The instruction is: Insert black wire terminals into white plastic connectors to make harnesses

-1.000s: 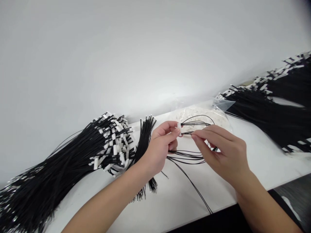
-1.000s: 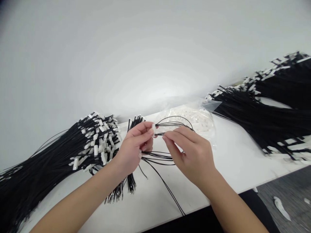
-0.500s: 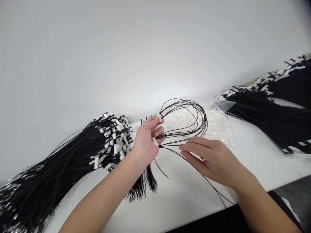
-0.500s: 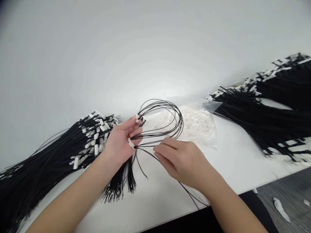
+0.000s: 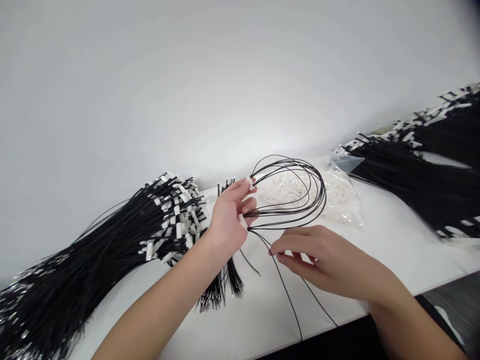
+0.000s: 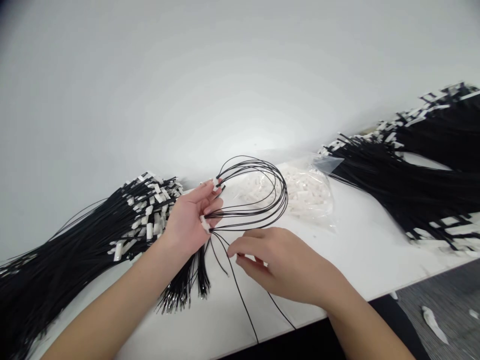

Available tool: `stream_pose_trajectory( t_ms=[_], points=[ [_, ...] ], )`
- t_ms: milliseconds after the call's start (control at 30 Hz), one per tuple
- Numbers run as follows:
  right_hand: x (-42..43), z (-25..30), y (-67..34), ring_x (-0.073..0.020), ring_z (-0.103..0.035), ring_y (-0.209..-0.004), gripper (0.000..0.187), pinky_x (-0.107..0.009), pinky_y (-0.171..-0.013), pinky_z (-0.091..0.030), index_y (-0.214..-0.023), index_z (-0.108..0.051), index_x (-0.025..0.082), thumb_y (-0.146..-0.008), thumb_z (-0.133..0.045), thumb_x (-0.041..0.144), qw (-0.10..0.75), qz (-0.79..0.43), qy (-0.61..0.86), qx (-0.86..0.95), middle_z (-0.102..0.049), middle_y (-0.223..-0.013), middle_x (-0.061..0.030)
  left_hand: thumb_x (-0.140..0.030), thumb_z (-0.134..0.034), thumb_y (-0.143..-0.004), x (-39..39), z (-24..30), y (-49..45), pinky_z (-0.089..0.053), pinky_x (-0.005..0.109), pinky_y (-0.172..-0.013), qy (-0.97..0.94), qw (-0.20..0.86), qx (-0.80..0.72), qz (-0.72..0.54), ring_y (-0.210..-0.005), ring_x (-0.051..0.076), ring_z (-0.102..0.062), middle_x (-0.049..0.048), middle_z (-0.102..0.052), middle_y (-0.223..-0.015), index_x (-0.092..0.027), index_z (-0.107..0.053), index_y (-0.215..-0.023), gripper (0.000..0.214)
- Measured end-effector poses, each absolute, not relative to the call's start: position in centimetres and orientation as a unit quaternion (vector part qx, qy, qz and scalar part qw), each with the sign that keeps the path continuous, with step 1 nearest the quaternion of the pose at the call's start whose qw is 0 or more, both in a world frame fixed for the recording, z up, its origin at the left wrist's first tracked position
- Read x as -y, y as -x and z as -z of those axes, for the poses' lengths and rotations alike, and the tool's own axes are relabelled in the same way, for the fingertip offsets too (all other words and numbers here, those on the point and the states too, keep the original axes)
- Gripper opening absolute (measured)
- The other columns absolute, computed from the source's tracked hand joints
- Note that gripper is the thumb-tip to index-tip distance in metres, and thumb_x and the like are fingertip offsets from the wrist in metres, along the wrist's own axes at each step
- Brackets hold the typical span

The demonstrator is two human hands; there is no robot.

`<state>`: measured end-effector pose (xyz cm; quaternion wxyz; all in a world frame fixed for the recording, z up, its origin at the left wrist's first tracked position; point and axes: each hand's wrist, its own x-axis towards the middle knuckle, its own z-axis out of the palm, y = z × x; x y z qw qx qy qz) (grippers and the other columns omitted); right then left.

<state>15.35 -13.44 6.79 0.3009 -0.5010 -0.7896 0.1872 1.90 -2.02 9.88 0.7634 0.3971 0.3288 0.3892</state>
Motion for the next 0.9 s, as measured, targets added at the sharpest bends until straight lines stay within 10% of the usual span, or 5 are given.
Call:
stream_pose_trajectory(
  t_ms=[367,667,900],
  points=[
    [15.0,-7.3,-19.1,-0.0072,-0.037,-0.044,0.019,-0.021,-0.038,-0.031,-0.079,-0.057,0.021,-0.084,-0.041,0.029,0.536,-0.539,0.312,0.57,-0.047,-0.059,0.001,-0.027,-0.065,-0.066,2.1,-9.9,-1.8,-0.017,0.018,-0.034,-0.42,0.752,-0.324,-0.392,-0.042,0.001,-0.029,-0.0024,-0.046,-0.075,-0.016,-0.058,-0.085,0.022],
    [13.5,-7.9,-20.5,-0.0067,-0.017,-0.044,0.019,-0.023,-0.037,-0.016,-0.082,-0.054,0.026,-0.088,-0.036,0.027,0.842,-0.23,0.403,0.274,-0.019,-0.062,0.0034,-0.03,-0.064,-0.067,2.0,-9.5,-1.9,-0.019,0.017,-0.035,-0.467,0.723,-0.329,-0.388,-0.043,0.002,-0.031,-0.002,-0.047,-0.075,-0.019,-0.057,-0.084,0.022],
    [13.5,-7.9,-21.3,-0.006,-0.027,-0.045,0.026,-0.025,-0.042,-0.025,-0.09,-0.058,0.029,-0.09,-0.032,0.03,0.826,-0.199,0.426,0.311,-0.036,-0.063,0.002,-0.029,-0.063,-0.069,2.0,-9.2,-2.0,-0.02,0.018,-0.035,-0.492,0.708,-0.32,-0.392,-0.043,0.002,-0.031,-0.0023,-0.046,-0.074,-0.02,-0.056,-0.082,0.018]
  ],
)
